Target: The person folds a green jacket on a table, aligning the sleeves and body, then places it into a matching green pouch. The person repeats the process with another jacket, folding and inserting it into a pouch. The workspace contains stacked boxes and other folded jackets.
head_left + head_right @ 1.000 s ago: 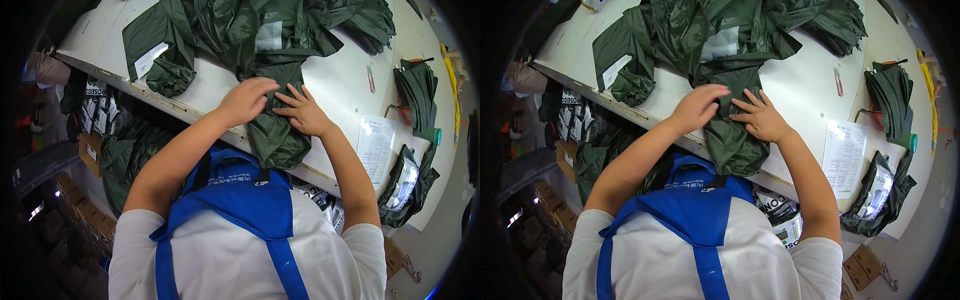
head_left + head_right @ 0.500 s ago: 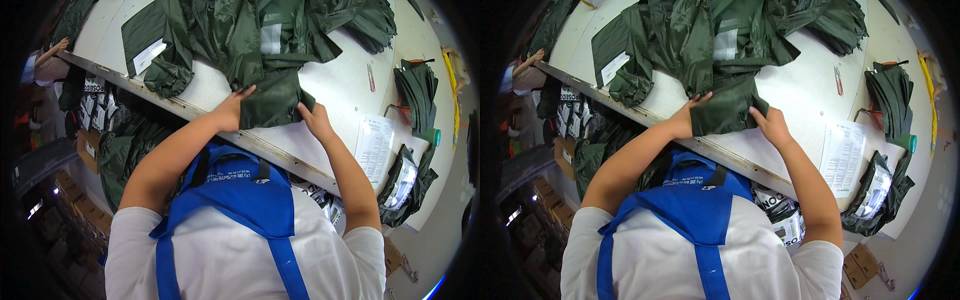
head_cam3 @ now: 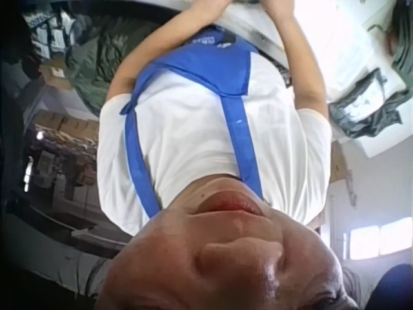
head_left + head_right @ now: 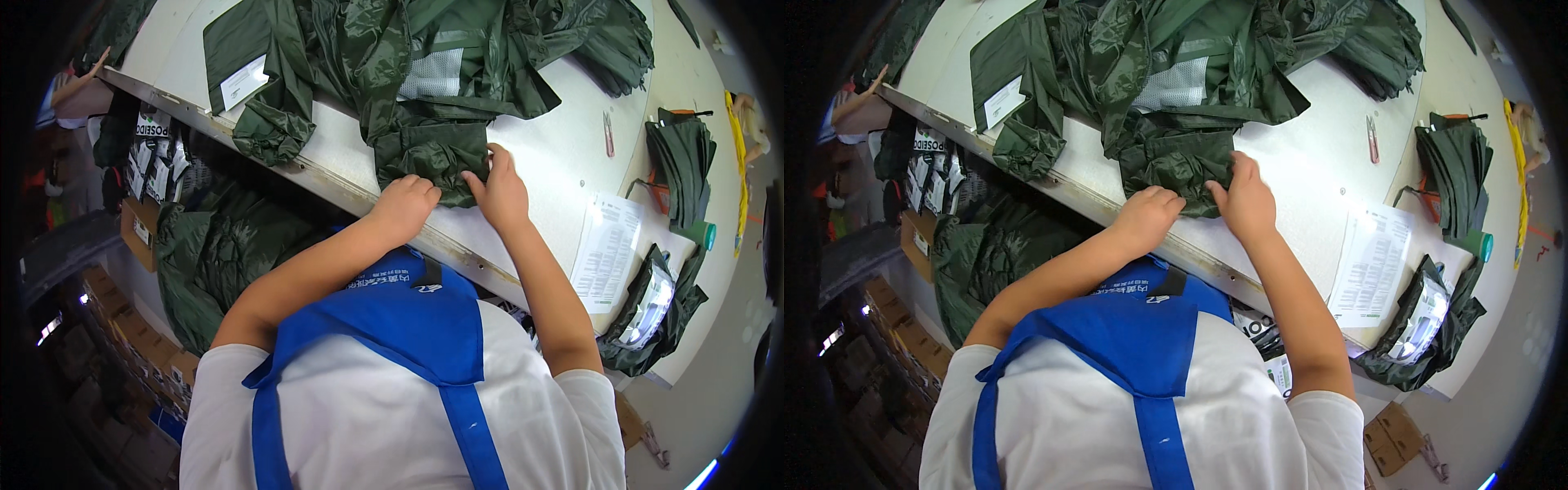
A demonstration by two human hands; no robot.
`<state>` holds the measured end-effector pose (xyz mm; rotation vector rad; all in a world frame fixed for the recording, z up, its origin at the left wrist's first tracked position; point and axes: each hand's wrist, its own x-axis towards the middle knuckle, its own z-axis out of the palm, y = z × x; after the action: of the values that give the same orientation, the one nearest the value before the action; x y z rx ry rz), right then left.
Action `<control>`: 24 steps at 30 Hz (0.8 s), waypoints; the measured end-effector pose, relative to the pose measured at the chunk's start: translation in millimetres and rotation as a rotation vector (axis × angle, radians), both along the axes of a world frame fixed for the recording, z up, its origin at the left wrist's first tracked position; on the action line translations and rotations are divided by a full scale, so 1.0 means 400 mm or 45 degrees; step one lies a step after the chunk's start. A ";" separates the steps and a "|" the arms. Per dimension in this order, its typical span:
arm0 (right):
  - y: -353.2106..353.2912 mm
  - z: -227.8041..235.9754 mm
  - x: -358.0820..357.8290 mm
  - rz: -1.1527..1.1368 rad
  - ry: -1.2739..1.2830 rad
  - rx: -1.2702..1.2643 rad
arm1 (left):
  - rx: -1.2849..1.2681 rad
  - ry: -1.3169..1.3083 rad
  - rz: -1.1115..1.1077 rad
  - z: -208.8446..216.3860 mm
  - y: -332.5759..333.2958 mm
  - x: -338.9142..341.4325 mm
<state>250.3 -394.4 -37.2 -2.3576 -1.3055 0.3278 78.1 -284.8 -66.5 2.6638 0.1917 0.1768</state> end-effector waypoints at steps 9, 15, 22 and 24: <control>0.035 0.019 0.015 0.621 -0.094 0.060 | -0.527 0.349 0.384 0.008 0.065 0.048; 0.063 -0.023 0.046 0.949 -0.204 0.331 | -0.447 0.422 0.324 0.007 0.081 0.056; 0.147 -0.028 0.096 0.691 0.430 0.029 | -0.140 0.210 0.356 0.045 0.117 0.051; 0.159 -0.023 0.099 0.516 0.393 0.117 | -0.215 0.293 0.407 0.046 0.136 0.060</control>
<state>289.8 -330.9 -46.4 -1.8622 -1.5927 0.7058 102.2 -230.4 -48.1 2.4656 0.6764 -0.0457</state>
